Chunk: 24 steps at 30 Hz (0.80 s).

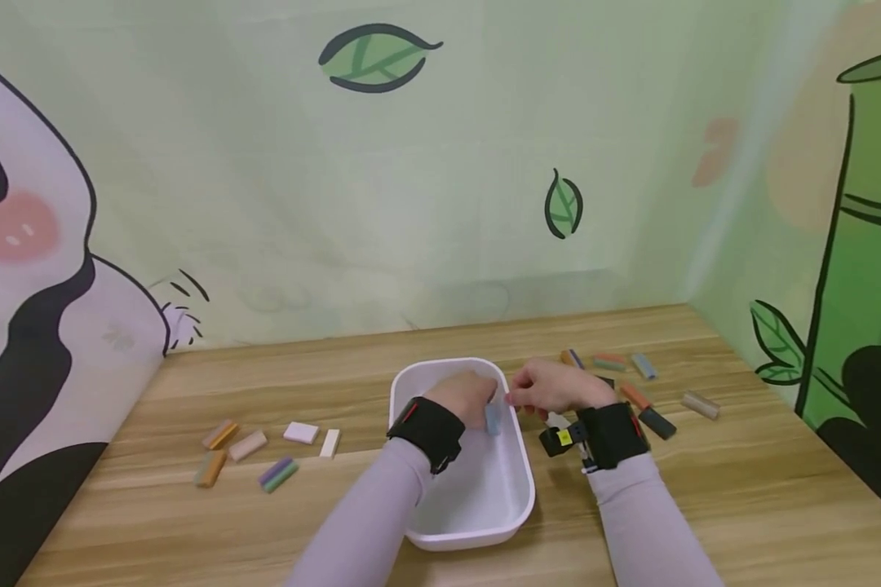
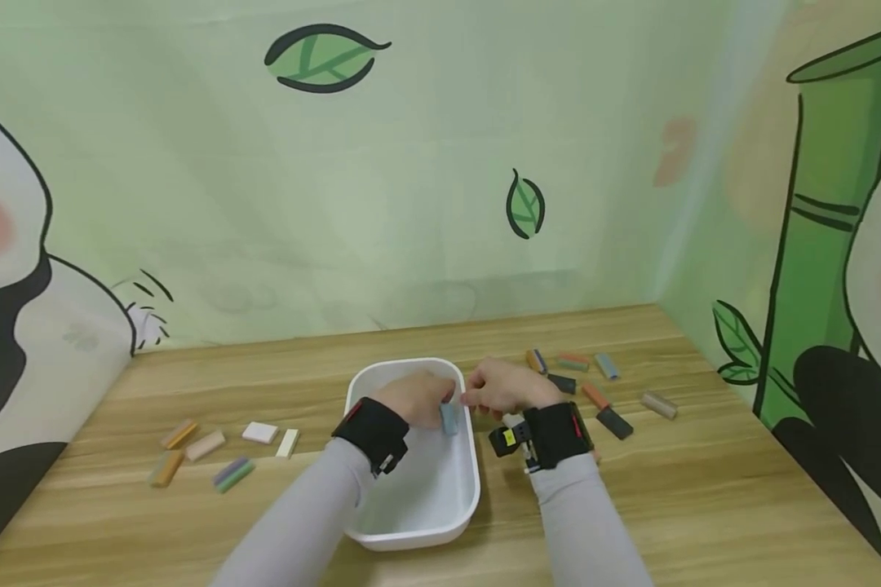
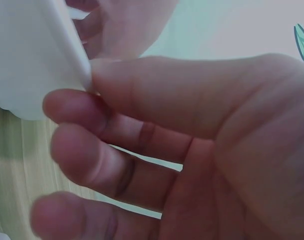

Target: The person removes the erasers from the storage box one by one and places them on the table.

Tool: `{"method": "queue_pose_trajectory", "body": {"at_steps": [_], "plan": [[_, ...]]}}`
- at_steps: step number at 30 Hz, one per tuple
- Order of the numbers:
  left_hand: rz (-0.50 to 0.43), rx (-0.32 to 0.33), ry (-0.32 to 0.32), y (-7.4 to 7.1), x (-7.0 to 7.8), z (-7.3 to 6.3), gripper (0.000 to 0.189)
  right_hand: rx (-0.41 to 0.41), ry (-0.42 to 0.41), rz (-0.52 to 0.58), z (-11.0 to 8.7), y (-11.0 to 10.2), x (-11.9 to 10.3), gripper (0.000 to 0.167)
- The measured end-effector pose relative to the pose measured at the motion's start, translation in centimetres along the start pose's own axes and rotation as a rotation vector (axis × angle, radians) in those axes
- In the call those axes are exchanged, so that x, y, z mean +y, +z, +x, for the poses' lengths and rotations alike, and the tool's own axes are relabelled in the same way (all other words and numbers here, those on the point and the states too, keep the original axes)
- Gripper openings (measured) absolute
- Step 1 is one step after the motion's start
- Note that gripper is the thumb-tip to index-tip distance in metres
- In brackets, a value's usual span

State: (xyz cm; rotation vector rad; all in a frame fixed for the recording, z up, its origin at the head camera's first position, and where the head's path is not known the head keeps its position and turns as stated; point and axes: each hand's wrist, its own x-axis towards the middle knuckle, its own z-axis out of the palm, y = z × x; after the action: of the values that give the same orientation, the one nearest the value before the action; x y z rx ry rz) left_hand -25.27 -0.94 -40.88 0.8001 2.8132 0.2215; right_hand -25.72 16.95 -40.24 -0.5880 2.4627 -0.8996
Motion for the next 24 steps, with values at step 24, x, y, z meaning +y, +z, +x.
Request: {"method": "queue_pose_trajectory", "body": {"at_steps": [24], "plan": [[-0.033, 0.263, 0.066, -2.5, -6.6, -12.9, 0.031, 0.002, -0.011, -0.015, -0.2, 0.0, -0.2, 0.028]]}}
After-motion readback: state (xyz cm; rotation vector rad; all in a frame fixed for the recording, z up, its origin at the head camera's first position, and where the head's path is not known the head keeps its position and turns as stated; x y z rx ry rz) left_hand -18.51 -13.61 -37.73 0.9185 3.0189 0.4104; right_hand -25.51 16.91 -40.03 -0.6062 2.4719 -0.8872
